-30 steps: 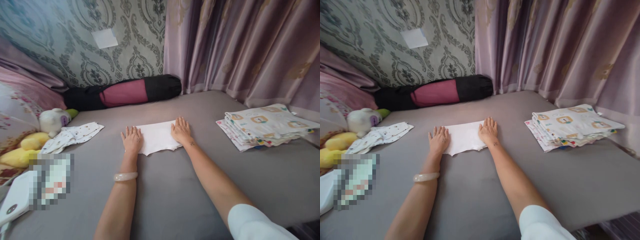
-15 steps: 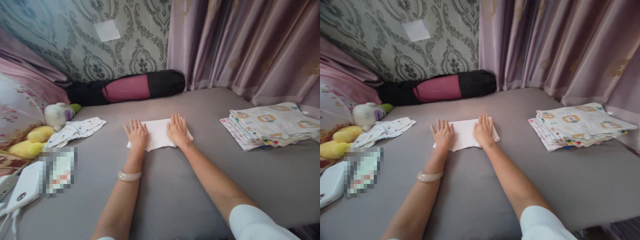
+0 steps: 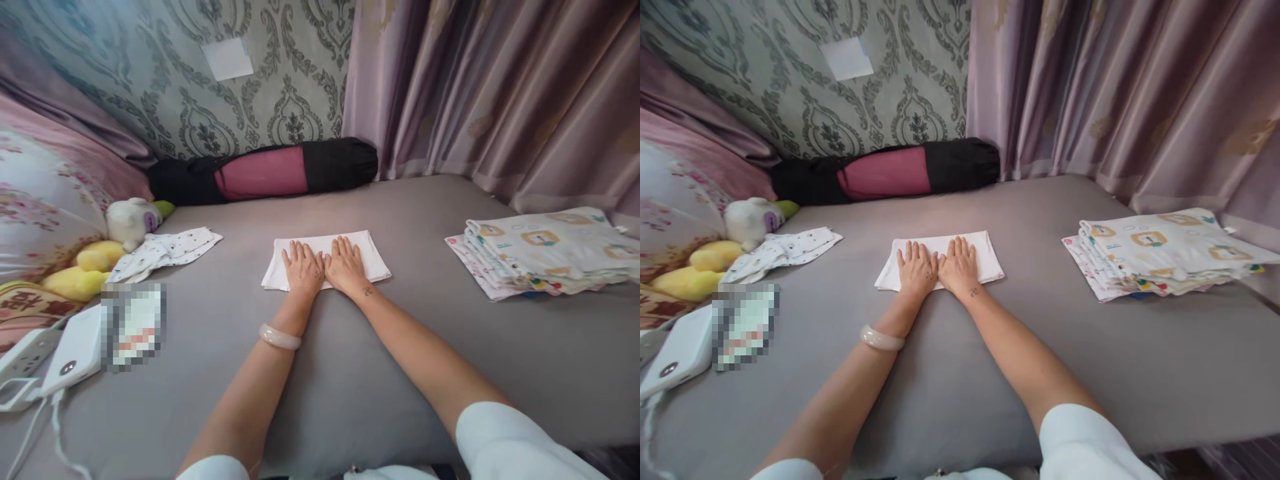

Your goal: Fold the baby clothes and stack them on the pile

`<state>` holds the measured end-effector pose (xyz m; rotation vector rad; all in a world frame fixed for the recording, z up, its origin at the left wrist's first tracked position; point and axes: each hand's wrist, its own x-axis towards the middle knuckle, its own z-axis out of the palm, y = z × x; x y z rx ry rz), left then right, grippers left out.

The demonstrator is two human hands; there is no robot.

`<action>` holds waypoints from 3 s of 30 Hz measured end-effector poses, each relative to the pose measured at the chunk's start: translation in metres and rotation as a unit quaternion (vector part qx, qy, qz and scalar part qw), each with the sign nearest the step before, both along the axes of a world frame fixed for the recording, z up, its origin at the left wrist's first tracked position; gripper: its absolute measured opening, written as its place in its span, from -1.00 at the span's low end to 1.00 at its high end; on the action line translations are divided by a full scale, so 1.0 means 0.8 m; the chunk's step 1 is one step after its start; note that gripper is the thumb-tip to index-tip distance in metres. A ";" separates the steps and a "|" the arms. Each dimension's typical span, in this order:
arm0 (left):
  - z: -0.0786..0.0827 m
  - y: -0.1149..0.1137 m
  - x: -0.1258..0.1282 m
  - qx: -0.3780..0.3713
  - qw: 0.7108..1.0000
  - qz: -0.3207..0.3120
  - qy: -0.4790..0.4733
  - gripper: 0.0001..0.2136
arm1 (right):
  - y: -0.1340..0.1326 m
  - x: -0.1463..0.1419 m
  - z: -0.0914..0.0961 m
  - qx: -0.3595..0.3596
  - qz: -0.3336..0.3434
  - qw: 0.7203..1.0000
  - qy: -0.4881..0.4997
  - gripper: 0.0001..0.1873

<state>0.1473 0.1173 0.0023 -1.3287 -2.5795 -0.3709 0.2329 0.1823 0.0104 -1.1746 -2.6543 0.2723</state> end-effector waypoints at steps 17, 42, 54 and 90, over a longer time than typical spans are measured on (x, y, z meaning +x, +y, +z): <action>0.009 -0.061 -0.047 0.058 0.990 0.077 -0.104 -0.76 | 0.075 0.057 -0.004 -0.007 -0.014 0.998 -0.067 -0.34; 0.011 -0.061 -0.069 0.198 0.939 0.202 -0.198 -0.76 | 0.045 0.014 0.005 -0.034 0.011 0.997 -0.063 -0.36; 0.009 -0.062 -0.075 0.196 0.935 0.202 -0.217 -0.74 | 0.015 -0.018 -0.001 0.003 0.039 0.999 -0.028 -0.37; 0.001 -0.062 -0.088 0.290 0.893 0.227 -0.259 -0.73 | -0.039 -0.081 0.002 -0.002 0.084 0.996 0.033 -0.41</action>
